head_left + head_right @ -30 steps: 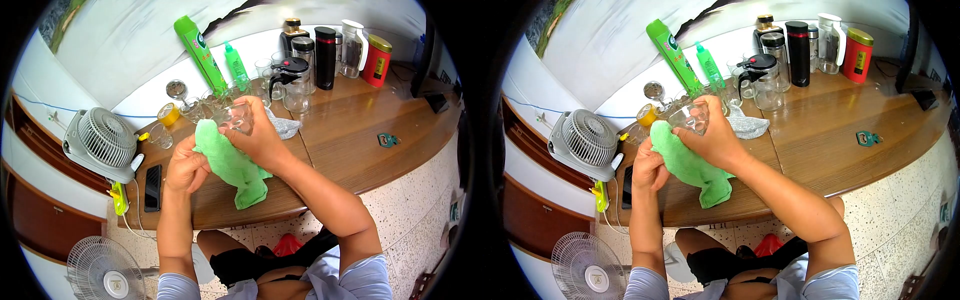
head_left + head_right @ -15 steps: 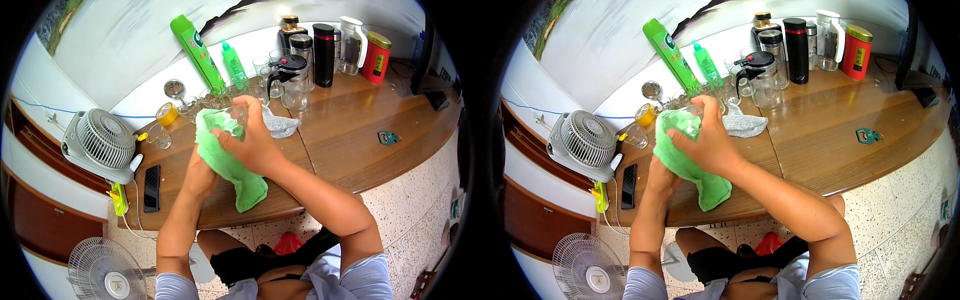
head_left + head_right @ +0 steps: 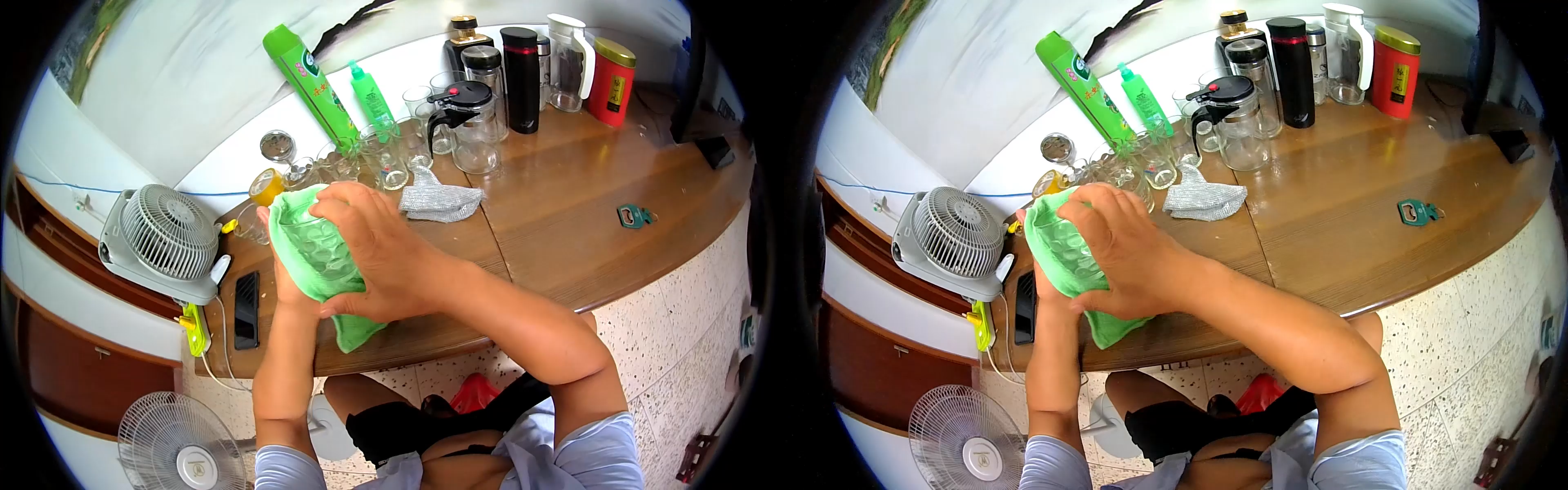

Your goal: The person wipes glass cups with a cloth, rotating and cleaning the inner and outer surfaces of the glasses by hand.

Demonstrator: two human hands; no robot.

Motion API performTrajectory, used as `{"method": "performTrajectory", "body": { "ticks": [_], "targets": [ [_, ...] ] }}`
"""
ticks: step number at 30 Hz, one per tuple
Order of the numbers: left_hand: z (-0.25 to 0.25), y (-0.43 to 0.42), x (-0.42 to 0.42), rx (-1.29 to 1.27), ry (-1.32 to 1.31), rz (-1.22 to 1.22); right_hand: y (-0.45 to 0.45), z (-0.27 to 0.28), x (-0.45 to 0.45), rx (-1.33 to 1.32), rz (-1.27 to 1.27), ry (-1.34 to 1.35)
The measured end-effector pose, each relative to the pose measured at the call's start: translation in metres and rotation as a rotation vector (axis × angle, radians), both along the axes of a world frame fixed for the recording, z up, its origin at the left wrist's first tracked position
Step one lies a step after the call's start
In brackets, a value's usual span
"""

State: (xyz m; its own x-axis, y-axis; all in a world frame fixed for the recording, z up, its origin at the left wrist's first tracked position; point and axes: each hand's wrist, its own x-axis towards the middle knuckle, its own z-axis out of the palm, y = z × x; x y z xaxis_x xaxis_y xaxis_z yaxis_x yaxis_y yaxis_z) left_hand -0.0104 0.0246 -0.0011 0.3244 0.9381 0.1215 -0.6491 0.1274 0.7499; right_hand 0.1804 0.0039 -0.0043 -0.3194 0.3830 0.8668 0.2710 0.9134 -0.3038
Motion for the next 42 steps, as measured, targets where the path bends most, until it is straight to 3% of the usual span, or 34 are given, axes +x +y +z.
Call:
{"method": "performTrajectory", "body": {
  "ticks": [3, 8, 10, 13, 17, 21, 22, 28, 31, 35, 38, 42],
  "targets": [
    [-0.008, 0.01, -0.011, 0.071, -0.194, -0.292, 0.0, 0.001, 0.003, 0.029, -0.025, -0.047],
    [-0.039, 0.034, -0.032, -0.052, -0.154, -0.223, 0.005, 0.0, -0.006, 0.071, -0.085, 0.086],
    [-0.03, 0.028, -0.025, -0.061, 0.185, 0.012, 0.001, 0.007, -0.001, 0.018, -0.118, 0.102],
    [0.006, -0.011, 0.012, 0.043, 0.28, 0.151, 0.006, 0.003, -0.001, -0.008, -0.176, 0.109],
    [0.0, -0.007, 0.015, 0.558, 0.693, 0.215, 0.006, -0.003, 0.004, -0.073, -0.122, -0.058],
    [0.002, -0.013, 0.008, 0.308, 0.525, 0.19, 0.0, -0.001, -0.005, -0.013, -0.023, -0.043],
    [0.001, -0.009, 0.004, 0.262, 0.444, 0.064, 0.0, 0.0, -0.007, 0.011, -0.007, -0.007],
    [0.013, -0.023, 0.016, 0.071, 0.444, 0.042, 0.007, 0.005, -0.004, 0.035, -0.068, 0.105],
    [0.016, -0.025, 0.017, 0.122, 0.522, -0.017, 0.003, 0.01, 0.003, -0.095, -0.077, 0.103],
    [0.015, -0.018, 0.007, 0.251, 0.686, -0.062, 0.008, 0.007, 0.003, -0.073, -0.088, 0.121],
    [0.008, -0.007, 0.001, 0.414, 0.807, 0.069, 0.011, 0.004, 0.003, -0.051, -0.109, 0.104],
    [0.004, -0.012, 0.006, 0.338, 0.697, 0.138, 0.003, 0.002, 0.003, -0.062, -0.049, 0.002]
  ]
}}
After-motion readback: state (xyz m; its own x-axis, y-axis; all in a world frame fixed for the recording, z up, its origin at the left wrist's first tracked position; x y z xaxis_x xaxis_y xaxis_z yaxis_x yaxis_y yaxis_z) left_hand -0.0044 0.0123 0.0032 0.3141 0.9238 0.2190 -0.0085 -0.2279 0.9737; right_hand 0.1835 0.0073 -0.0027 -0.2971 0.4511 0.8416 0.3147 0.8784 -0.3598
